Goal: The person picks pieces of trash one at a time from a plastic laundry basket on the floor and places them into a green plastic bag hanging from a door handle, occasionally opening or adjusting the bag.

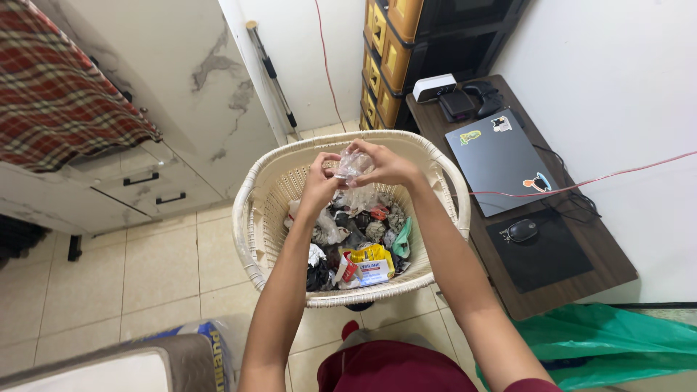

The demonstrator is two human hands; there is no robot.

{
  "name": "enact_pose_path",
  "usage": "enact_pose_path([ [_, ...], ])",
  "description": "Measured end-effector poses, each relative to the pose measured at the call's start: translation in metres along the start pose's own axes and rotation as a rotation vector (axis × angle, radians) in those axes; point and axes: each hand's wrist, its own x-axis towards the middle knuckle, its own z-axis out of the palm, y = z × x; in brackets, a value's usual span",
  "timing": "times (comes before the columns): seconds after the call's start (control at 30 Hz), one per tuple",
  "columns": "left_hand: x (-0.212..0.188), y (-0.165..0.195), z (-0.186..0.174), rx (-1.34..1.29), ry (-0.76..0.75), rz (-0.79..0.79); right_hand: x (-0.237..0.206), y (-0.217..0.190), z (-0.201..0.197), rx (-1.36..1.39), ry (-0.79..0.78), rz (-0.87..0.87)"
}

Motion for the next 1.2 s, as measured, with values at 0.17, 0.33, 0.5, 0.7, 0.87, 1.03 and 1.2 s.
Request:
enact_pose_path([
  [0.17, -0.018, 0.04, 0.009, -0.013, -0.173, 0.147, -0.019, -0.01, -0.016, 0.371, 0.108, -0.034],
  [0.33, -0.039, 0.088, 0.034, 0.522, -0.179, 0.49, -0.059, -0.014, -0.031, 0.653, 0.219, -0.067],
  [0.5, -0.046, 0.111, 0.091, 0.521, -0.144, 0.784, -0.096, -0.011, -0.034, 0.823, 0.473, -0.144],
  [0.7, -0.038, 0.115, 0.172, 0.483, -0.17, 0.866, -0.167, 0.003, -0.051, 0.867, 0.697, -0.217],
  [0.87, -0.033, 0.116, 0.253, 0.36, -0.294, 0.711, -0.265, 0.038, -0.073, 0.993, 0.782, -0.249],
  [1.03, -0.059, 0.109, 0.35, 0.452, -0.598, 0.68, -0.358, 0.079, -0.071, 0.833, 0.983, -0.271],
  [1.2, -0.096, 0.078, 0.439, 0.434, -0.733, 0.964, -0.436, 0.088, -0.056, 0.755, 1.174, -0.371],
])
